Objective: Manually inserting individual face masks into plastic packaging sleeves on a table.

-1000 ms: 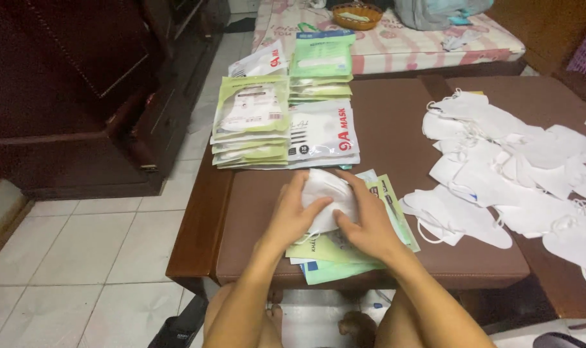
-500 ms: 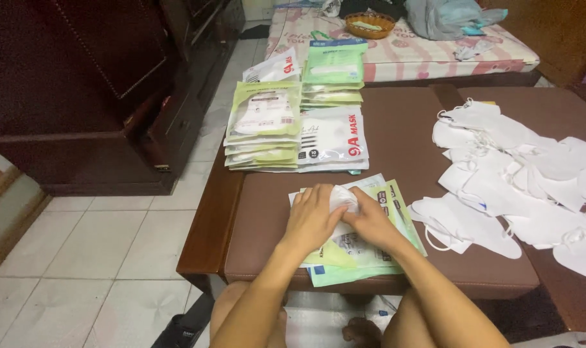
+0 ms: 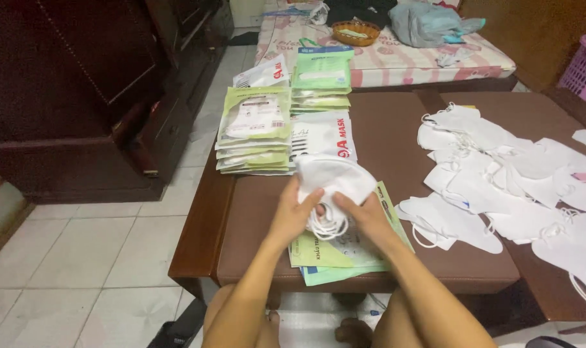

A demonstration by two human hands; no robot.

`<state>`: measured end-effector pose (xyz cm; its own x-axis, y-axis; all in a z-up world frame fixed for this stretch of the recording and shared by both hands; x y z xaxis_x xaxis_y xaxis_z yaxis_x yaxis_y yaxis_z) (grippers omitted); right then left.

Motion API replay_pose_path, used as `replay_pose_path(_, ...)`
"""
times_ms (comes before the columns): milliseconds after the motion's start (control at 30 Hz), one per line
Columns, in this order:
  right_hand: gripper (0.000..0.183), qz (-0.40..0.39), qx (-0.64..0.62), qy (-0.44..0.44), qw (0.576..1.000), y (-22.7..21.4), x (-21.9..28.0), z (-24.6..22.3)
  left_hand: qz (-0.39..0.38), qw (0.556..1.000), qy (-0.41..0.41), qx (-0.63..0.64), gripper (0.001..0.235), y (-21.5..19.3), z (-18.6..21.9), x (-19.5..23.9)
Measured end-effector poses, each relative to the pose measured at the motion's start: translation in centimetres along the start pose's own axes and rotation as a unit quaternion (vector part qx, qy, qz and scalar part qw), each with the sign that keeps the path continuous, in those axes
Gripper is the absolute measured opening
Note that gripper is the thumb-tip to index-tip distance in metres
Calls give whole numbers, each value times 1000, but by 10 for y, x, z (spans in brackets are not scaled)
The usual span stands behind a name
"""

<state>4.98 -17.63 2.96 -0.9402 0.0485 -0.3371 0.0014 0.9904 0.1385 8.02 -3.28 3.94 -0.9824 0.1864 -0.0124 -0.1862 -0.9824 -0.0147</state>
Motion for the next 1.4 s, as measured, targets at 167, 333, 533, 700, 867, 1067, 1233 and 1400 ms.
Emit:
replay_pose_path(167, 62, 99, 80, -101, 987, -3, -1, -56, -6, 998, 39, 54, 46, 17, -11, 1)
replay_pose_path(333, 46, 181, 6, -47, 982, -5, 10, -14, 22, 999, -5, 35, 41, 26, -21, 3)
replay_pose_path(533, 43, 255, -6, -102, 962, -72, -40, -7, -32, 997, 60, -19, 39, -7, -14, -7)
replay_pose_path(700, 38, 245, -176, -98, 948, -127, -57, -15, 4, 900, 155, -407, 34, -45, 3, 12)
replay_pose_path(867, 28, 245, -128, -71, 958, -122, -31, -28, -89, 793, 42, -601, 59, -10, -27, 19)
replay_pose_path(1067, 28, 266, -105, -90, 954, -130, -17, -28, -89, 795, 76, -596, 36, 1, -51, -1)
replay_pose_path(1233, 28, 289, -138, -115, 940, -136, -15, -33, 80, 881, 118, -452, 18, -27, -49, -16)
replay_pose_path(1400, 32, 313, -201, -156, 915, -164, -14, -26, 194, 957, 106, -187, 13, -54, -9, 5)
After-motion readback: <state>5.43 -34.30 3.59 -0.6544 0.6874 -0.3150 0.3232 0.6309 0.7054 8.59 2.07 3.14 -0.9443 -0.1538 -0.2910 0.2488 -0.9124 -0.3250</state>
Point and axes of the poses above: each hand's wrist, its own x-axis away from the middle knuckle, its own y-axis out of the palm, z = x × y, the point moved 9 cm from there along -x, towards the middle knuckle, and after that the axes turned 15 degrees about -y, right-handed, at the moved point
